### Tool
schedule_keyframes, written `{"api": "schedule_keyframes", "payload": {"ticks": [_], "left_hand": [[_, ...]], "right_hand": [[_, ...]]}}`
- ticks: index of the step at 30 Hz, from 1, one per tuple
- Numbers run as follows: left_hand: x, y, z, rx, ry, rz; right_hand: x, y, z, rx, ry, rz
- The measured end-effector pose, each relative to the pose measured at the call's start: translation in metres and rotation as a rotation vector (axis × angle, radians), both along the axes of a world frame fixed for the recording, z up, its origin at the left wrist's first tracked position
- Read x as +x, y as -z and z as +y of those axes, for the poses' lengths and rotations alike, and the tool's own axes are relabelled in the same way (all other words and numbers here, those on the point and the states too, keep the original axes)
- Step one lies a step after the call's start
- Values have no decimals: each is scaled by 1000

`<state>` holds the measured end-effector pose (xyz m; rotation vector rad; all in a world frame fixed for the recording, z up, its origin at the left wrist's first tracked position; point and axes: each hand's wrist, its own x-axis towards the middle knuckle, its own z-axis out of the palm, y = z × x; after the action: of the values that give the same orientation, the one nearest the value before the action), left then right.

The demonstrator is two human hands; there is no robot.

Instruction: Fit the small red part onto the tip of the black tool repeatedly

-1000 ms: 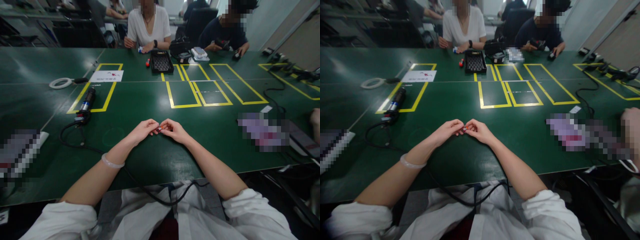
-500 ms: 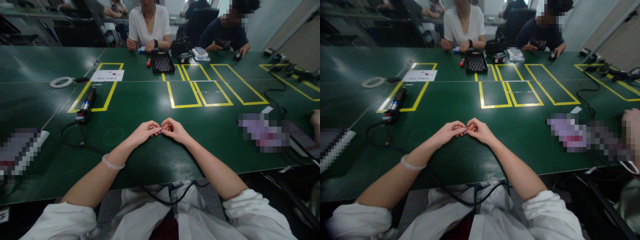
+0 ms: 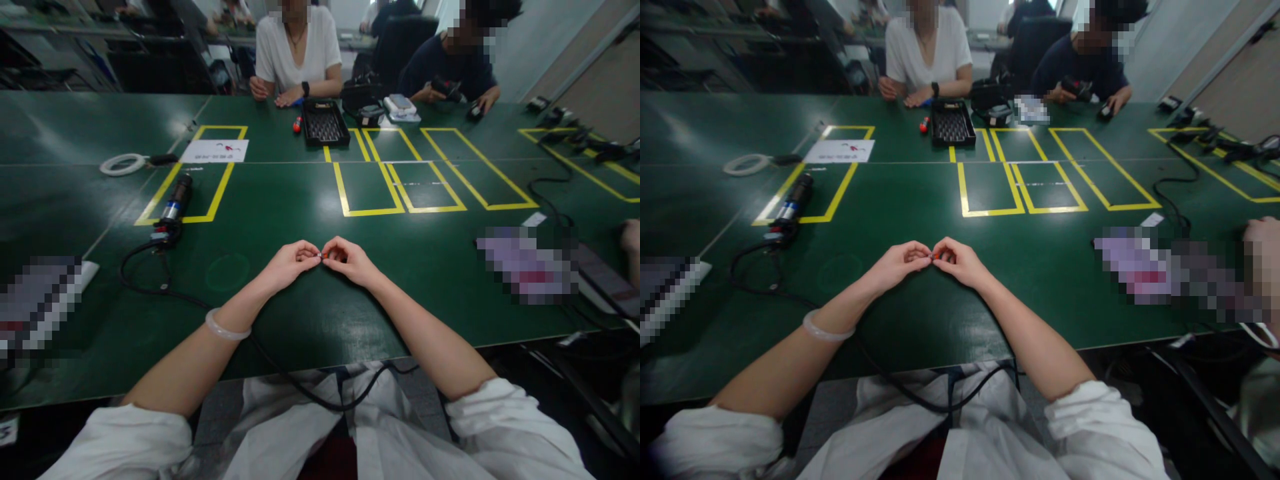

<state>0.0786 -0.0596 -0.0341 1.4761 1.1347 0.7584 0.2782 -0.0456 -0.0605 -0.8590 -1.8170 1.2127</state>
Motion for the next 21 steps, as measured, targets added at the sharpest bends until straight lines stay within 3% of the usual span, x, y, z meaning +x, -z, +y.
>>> {"api": "schedule_keyframes", "payload": {"ticks": [21], "left_hand": [[1, -1, -2, 137, 6, 40]], "right_hand": [[0, -3, 0, 71, 45, -64]]}}
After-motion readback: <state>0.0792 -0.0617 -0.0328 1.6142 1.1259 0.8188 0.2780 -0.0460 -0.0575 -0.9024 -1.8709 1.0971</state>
